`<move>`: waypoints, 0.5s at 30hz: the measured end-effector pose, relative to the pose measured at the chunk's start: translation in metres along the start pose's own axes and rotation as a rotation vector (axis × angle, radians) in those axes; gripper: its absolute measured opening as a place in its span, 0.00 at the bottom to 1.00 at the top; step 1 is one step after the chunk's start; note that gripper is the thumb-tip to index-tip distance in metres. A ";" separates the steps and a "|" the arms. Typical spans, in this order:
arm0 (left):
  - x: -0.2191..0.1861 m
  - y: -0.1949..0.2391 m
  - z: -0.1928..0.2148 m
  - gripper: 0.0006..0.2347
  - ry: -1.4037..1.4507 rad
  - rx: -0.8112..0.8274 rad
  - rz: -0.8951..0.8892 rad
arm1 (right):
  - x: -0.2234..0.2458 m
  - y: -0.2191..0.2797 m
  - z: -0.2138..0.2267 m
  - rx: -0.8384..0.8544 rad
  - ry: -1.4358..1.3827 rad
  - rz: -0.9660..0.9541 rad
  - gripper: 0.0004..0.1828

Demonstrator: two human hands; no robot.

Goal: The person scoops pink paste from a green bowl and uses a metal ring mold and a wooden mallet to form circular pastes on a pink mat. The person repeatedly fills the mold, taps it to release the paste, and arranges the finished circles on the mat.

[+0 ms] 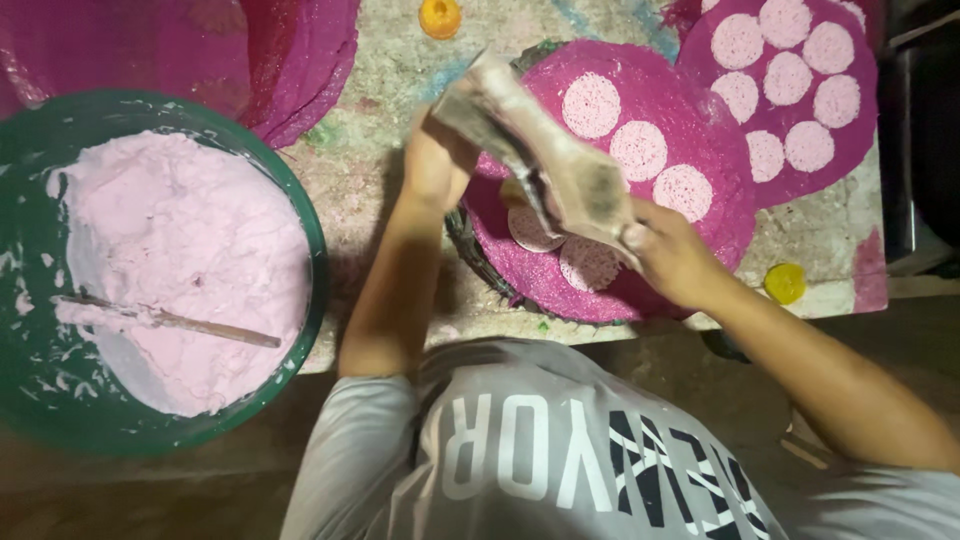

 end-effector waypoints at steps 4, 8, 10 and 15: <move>0.027 0.048 -0.041 0.29 -1.000 0.215 0.226 | -0.003 0.041 0.027 -0.140 -0.160 0.033 0.44; 0.060 0.077 -0.062 0.50 -1.522 0.366 0.480 | 0.010 0.069 0.042 -0.331 -0.186 0.203 0.45; 0.055 0.078 -0.072 0.49 -1.581 0.356 0.426 | 0.004 0.075 0.040 -0.339 -0.440 0.274 0.42; 0.046 0.068 -0.073 0.49 -1.441 0.296 0.420 | -0.010 0.107 0.052 -0.485 -0.482 0.319 0.46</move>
Point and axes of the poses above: each hand's wrist, its own y-axis away from the middle knuckle, its own z-axis out of the back of the hand, x = y × z, the point moved 10 cm from there along -y, towards the middle knuckle, and after that the axes turned 9 degrees about x, right-handed, at the moved point
